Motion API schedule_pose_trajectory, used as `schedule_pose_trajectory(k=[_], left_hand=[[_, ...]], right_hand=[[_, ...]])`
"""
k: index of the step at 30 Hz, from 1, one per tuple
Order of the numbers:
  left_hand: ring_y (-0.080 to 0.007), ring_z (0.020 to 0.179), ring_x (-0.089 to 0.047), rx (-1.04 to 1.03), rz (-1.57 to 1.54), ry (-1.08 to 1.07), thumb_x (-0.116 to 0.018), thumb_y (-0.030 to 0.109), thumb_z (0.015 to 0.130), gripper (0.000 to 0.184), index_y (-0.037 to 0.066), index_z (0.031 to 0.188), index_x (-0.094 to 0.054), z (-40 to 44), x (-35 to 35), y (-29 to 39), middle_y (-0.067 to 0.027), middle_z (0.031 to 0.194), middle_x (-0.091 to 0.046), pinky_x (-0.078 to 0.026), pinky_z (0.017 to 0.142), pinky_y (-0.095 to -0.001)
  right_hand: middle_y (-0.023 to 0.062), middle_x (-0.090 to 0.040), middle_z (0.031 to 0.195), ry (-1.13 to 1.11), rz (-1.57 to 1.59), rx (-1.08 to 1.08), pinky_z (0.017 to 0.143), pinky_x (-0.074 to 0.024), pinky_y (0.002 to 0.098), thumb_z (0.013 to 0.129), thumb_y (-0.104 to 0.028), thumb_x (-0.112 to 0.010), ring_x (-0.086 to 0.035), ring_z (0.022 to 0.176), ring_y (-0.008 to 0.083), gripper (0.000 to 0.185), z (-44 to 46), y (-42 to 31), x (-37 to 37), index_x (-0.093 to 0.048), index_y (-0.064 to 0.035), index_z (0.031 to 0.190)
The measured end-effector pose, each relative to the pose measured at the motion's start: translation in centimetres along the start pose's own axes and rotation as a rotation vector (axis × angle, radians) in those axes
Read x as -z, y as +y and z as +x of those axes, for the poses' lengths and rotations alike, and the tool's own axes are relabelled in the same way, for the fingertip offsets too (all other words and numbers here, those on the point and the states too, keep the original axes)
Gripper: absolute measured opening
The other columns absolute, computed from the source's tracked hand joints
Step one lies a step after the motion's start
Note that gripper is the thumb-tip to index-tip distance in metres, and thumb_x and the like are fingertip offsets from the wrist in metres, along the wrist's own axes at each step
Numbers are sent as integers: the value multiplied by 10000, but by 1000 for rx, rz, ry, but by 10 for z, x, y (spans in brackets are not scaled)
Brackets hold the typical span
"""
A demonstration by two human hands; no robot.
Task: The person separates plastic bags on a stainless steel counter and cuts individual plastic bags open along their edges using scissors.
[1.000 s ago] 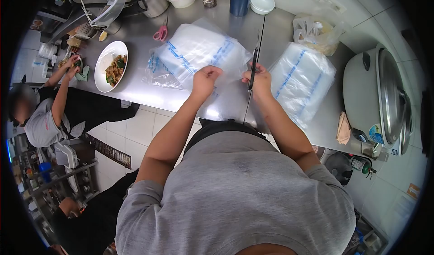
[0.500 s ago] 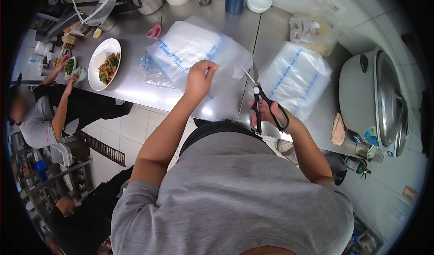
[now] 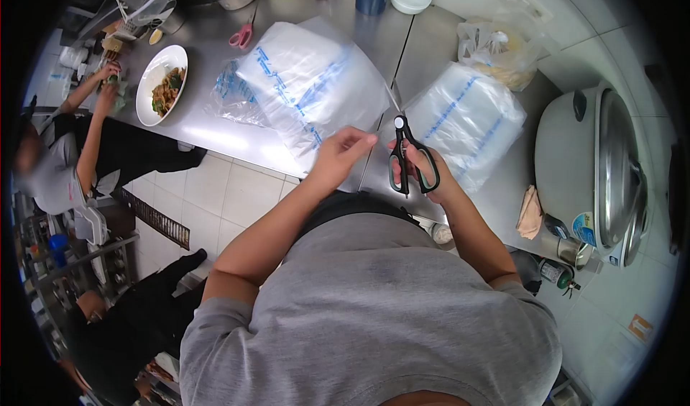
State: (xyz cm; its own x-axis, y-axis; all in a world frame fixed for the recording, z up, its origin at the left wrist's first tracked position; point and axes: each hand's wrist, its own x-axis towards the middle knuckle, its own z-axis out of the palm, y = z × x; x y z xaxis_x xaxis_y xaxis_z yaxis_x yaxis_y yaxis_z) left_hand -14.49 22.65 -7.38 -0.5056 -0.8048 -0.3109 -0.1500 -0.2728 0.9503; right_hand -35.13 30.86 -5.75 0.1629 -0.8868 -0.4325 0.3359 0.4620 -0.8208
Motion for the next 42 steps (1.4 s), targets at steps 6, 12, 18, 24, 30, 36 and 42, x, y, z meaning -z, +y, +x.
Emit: schedule_pose_trajectory(k=[6, 12, 18, 24, 30, 36, 42], left_hand=[[-230, 1189, -463, 391, -1024, -160, -513, 662, 854, 813, 21, 1342, -399, 24, -57, 7, -123, 1313, -487, -408, 943, -383], [-257, 1217, -440, 352, -1032, 53, -579, 648, 821, 881, 31, 1389, -309, 41, -84, 6, -123, 1296, -460, -368, 985, -408], [-274, 1170, -462, 267, -764, 270, -663, 430, 853, 733, 76, 1391, -311, 33, -66, -35, -114, 1286, -444, -385, 972, -459], [-261, 1126, -496, 236, -728, 396, -660, 349, 868, 650, 117, 1382, -338, 1, -54, -17, -99, 1271, -462, -437, 898, -440], [-243, 1080, -527, 473, -750, 54, -569, 607, 844, 751, 57, 1333, -425, 2, -72, -2, -120, 1244, -508, -404, 942, -417], [-205, 1005, -561, 367, -817, -71, -560, 640, 835, 728, 37, 1239, -516, 62, -85, -20, -114, 1145, -597, -423, 854, -342], [-131, 779, -610, 41, -139, 148, -674, 284, 867, 262, 65, 995, -609, 89, -72, -32, -52, 956, -668, -451, 682, -260]], right_hand=[[61, -581, 802, -98, 10, 76, 645, -466, 269, 938, -433, -545, -570, 687, 148, 488, -18, 1, 2, -516, -14, 1186], [67, -577, 823, -58, 72, 147, 659, -467, 285, 925, -487, -539, -572, 721, 159, 564, -26, 7, 14, -495, -6, 1216], [66, -571, 828, -27, 71, 131, 683, -458, 281, 917, -546, -505, -566, 730, 156, 647, -38, 4, 29, -474, 17, 1233], [63, -559, 827, -13, 57, 85, 681, -448, 278, 932, -559, -464, -558, 740, 154, 662, -37, 20, 25, -453, 19, 1254], [65, -572, 832, -36, 151, 137, 695, -466, 287, 961, -426, -504, -566, 748, 148, 500, -35, 24, 22, -489, 3, 1219], [62, -571, 830, 4, 102, 153, 689, -468, 289, 959, -430, -506, -567, 745, 148, 505, -34, 19, 27, -493, 9, 1210], [53, -566, 818, 114, -11, 104, 656, -447, 273, 922, -530, -503, -561, 711, 154, 618, -53, 13, 49, -485, 9, 1224]])
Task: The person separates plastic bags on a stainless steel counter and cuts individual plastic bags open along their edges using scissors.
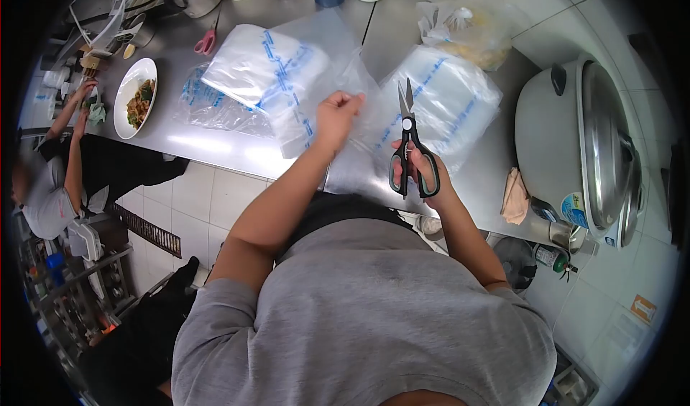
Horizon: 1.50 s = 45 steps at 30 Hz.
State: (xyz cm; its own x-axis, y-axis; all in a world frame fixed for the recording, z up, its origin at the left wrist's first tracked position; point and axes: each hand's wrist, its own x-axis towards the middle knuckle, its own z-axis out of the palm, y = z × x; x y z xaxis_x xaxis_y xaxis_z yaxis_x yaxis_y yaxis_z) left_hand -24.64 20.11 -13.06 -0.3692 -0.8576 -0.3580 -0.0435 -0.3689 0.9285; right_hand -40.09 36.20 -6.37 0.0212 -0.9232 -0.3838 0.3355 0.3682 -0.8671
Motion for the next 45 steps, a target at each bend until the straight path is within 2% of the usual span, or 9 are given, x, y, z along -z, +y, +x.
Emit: schedule_pose_trajectory(k=[1, 2, 5, 8, 16, 19, 22, 38, 45], left_hand=[[-122, 745, -612, 36, -184, 45, -678, 231, 867, 191, 74, 956, -615, 3, -1, 2, -42, 928, -674, -450, 658, -253], [-123, 809, -614, 149, -335, 54, -673, 268, 874, 205, 95, 967, -615, 1, -3, 3, -40, 978, -674, -456, 675, -253], [-127, 860, -611, 363, -629, 28, -676, 283, 875, 218, 107, 989, -615, -6, -9, 5, -33, 1008, -674, -466, 685, -256], [-123, 889, -588, 401, -685, 14, -682, 297, 866, 263, 118, 1041, -602, -11, -14, 1, -28, 1025, -669, -453, 699, -269], [-122, 873, -558, 482, -661, -55, -647, 356, 882, 270, 152, 1050, -591, -14, -30, 3, -1, 1021, -677, -407, 794, -285], [-127, 883, -561, 499, -651, -46, -630, 368, 893, 275, 148, 1053, -594, -20, -34, 12, -3, 1029, -679, -402, 799, -283], [-142, 896, -577, 507, -647, -27, -641, 363, 888, 273, 144, 1044, -596, -22, -36, 14, 2, 1021, -676, -416, 816, -299], [-122, 869, -569, 513, -626, -59, -631, 373, 896, 228, 173, 1003, -623, -20, -36, 14, 10, 1018, -692, -397, 820, -296], [-123, 907, -527, 514, -587, -33, -633, 412, 885, 310, 168, 1076, -628, -20, -37, 15, 9, 1055, -669, -392, 827, -298]], right_hand=[[52, -567, 818, 7, -20, -3, 653, -447, 272, 924, -527, -502, -561, 707, 153, 615, -2, 1, 3, -485, 10, 1224], [44, -564, 814, 7, -34, -42, 666, -451, 264, 900, -592, -499, -561, 701, 145, 686, -4, 3, 5, -481, 10, 1228], [59, -569, 808, -117, -53, -58, 646, -450, 259, 903, -586, -504, -573, 725, 141, 673, -16, 5, 8, -482, 7, 1220], [48, -571, 860, -265, -49, -81, 702, -455, 276, 833, -713, -475, -581, 792, 145, 817, -16, 23, 14, -444, -21, 1266], [50, -548, 881, -339, 80, -139, 764, -434, 313, 719, -862, -403, -557, 812, 179, 969, -8, 17, 2, -419, -68, 1275], [47, -548, 871, -276, 101, -136, 750, -436, 312, 713, -868, -401, -553, 796, 172, 964, -5, 21, 3, -433, -74, 1259], [59, -558, 866, -295, 166, -106, 758, -449, 293, 806, -795, -374, -573, 792, 172, 876, -4, 28, 6, -436, -47, 1258], [67, -544, 878, -293, 229, -88, 774, -433, 305, 784, -819, -370, -549, 809, 183, 891, -4, 29, 4, -437, -68, 1258], [64, -546, 878, -293, 223, -99, 771, -424, 309, 764, -833, -384, -547, 801, 183, 908, -8, 28, 7, -439, -74, 1258]])
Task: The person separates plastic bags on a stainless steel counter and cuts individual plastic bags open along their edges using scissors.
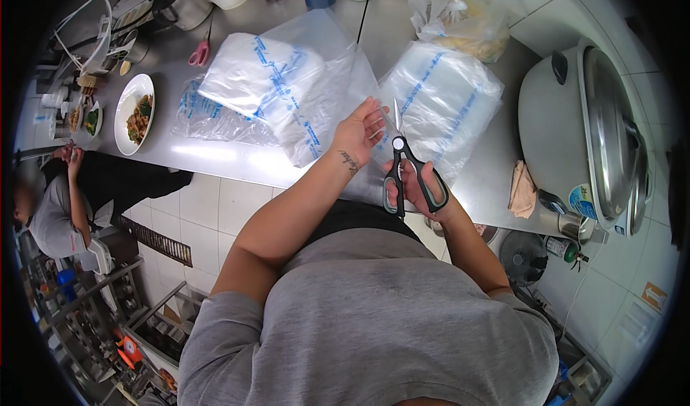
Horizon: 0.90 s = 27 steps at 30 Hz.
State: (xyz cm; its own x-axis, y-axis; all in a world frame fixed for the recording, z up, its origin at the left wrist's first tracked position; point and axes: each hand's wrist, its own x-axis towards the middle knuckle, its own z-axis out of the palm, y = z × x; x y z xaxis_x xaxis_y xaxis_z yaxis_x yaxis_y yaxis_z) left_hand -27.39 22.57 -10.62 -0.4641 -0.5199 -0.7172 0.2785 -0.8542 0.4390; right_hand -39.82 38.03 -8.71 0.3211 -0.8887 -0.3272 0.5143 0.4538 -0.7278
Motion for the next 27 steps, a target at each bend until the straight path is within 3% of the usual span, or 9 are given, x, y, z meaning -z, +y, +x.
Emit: schedule_pose_trajectory(k=[8, 17, 27], left_hand=[[-128, 912, -515, -13, 49, 52, -644, 407, 877, 312, 172, 1082, -629, -3, -4, -2, 15, 1024, -652, -398, 824, -310], [-126, 853, -533, -32, -13, 100, -704, 318, 840, 195, 167, 917, -608, 10, -1, -14, 37, 891, -607, -418, 785, -320], [-134, 818, -518, -19, -19, 95, -722, 321, 820, 218, 157, 854, -583, 11, -8, -11, 27, 843, -575, -411, 767, -325]], right_hand=[[66, -550, 881, -22, -24, 3, 778, -426, 308, 783, -817, -384, -547, 801, 178, 889, -4, -2, -2, -442, -68, 1260], [67, -557, 872, 29, 1, -15, 762, -440, 309, 803, -794, -389, -558, 806, 184, 866, -7, 3, 9, -446, -68, 1270], [63, -556, 866, 2, 43, -10, 750, -436, 312, 808, -789, -387, -560, 787, 185, 851, -7, 5, 13, -454, -72, 1260]])
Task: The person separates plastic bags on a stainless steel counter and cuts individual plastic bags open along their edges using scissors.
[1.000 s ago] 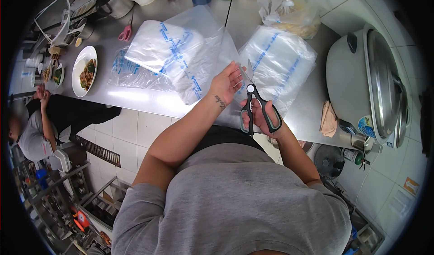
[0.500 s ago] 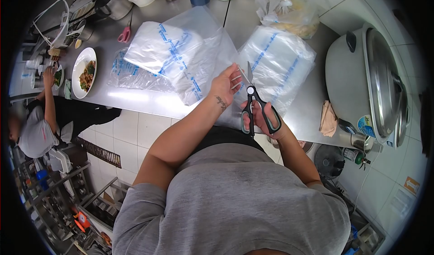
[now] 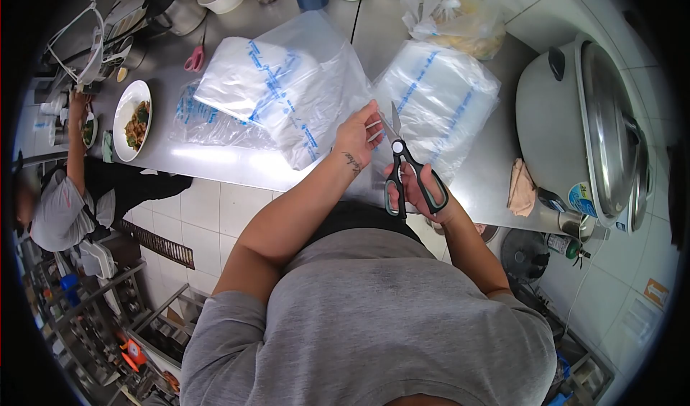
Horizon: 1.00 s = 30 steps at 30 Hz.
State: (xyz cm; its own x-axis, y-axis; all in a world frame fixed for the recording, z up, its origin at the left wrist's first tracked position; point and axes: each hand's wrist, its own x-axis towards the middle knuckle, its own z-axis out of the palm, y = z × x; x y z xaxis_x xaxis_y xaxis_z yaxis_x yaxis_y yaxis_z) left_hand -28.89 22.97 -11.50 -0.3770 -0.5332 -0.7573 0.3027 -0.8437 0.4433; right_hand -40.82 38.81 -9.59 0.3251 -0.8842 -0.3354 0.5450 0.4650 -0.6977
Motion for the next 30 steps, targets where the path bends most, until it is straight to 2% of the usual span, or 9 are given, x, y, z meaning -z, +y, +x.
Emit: schedule_pose_trajectory(k=[5, 17, 23, 30], left_hand=[[-130, 863, -531, 5, 32, 0, -691, 362, 854, 230, 165, 947, -617, 1, -1, -1, 20, 907, -617, -420, 770, -316], [-140, 856, -517, 26, 27, -50, -699, 392, 845, 255, 162, 922, -622, -5, -4, 1, 29, 888, -587, -420, 786, -324], [-144, 897, -522, 28, 30, -110, -678, 360, 858, 216, 159, 916, -625, -7, -1, 2, 25, 929, -601, -403, 821, -339], [-144, 945, -520, 69, -57, -207, -641, 335, 882, 217, 151, 995, -620, -7, -2, 7, 25, 956, -609, -382, 859, -345]], right_hand=[[58, -551, 866, -5, 10, -8, 748, -431, 313, 805, -798, -369, -553, 779, 182, 853, 2, -4, -1, -457, -77, 1252], [54, -548, 873, 22, 20, 10, 742, -423, 306, 769, -835, -364, -546, 783, 173, 893, 9, -10, 2, -469, -81, 1235], [50, -539, 874, 21, 45, 59, 753, -419, 303, 766, -827, -394, -538, 805, 166, 891, 10, -9, -1, -459, -76, 1242], [44, -534, 882, 76, -17, 62, 759, -423, 294, 799, -792, -401, -534, 809, 153, 846, 9, -4, -3, -457, -75, 1244]])
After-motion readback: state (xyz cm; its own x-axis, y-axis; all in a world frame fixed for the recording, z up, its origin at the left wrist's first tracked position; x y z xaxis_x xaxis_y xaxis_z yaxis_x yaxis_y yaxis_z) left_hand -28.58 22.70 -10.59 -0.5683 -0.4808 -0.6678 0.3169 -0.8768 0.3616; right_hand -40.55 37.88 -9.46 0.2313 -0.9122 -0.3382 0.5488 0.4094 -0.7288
